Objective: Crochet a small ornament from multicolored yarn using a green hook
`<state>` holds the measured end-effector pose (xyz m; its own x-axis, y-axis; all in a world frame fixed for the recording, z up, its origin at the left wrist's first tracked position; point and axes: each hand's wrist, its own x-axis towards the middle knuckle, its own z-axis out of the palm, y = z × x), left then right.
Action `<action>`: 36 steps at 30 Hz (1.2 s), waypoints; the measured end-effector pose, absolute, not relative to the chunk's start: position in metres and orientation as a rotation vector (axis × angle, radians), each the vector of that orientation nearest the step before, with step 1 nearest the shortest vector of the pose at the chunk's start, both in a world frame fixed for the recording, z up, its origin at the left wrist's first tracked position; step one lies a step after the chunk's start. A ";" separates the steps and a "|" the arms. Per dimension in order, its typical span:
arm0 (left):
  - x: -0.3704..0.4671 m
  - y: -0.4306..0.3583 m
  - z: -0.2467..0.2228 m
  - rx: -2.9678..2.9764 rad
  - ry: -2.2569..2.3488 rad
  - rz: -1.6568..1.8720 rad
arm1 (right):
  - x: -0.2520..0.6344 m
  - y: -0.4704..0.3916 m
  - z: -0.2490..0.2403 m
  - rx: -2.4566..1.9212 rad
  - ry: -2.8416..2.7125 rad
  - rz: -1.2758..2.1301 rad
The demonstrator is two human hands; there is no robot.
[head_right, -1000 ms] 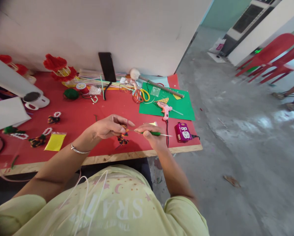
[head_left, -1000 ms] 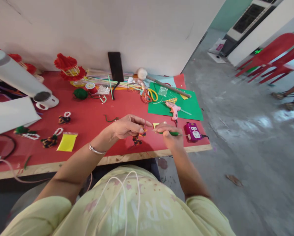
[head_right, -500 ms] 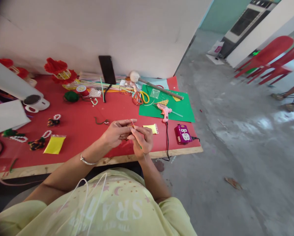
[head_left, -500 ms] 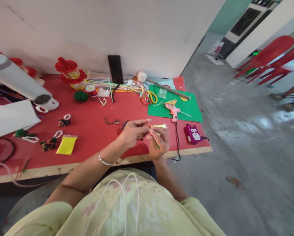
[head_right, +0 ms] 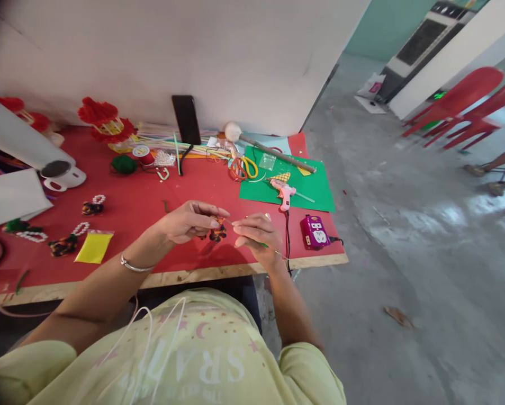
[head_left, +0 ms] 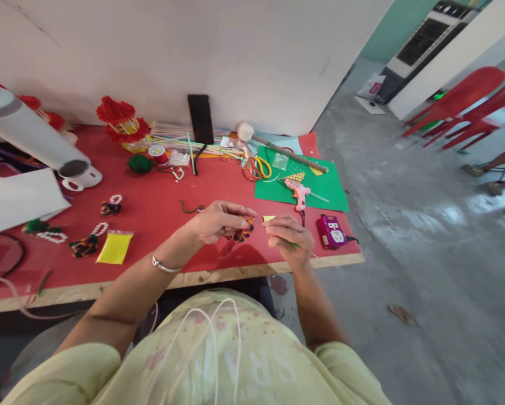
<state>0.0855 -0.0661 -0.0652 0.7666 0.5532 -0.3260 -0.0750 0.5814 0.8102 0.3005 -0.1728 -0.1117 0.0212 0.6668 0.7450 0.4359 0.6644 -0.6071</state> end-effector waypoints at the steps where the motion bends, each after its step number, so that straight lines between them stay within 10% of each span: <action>1: 0.085 -0.065 -0.065 0.899 0.607 0.384 | 0.303 -0.172 -0.109 -0.915 -1.637 0.253; 15: 0.097 -0.070 -0.069 1.040 0.612 0.401 | 0.302 -0.164 -0.115 -0.879 -1.301 0.775; 26: 0.120 -0.097 -0.088 0.968 0.781 0.898 | 0.246 -0.165 -0.142 -1.145 -1.282 -0.204; 36: 0.088 -0.070 -0.067 1.077 0.614 0.520 | 0.297 -0.143 -0.132 -0.873 -1.052 0.915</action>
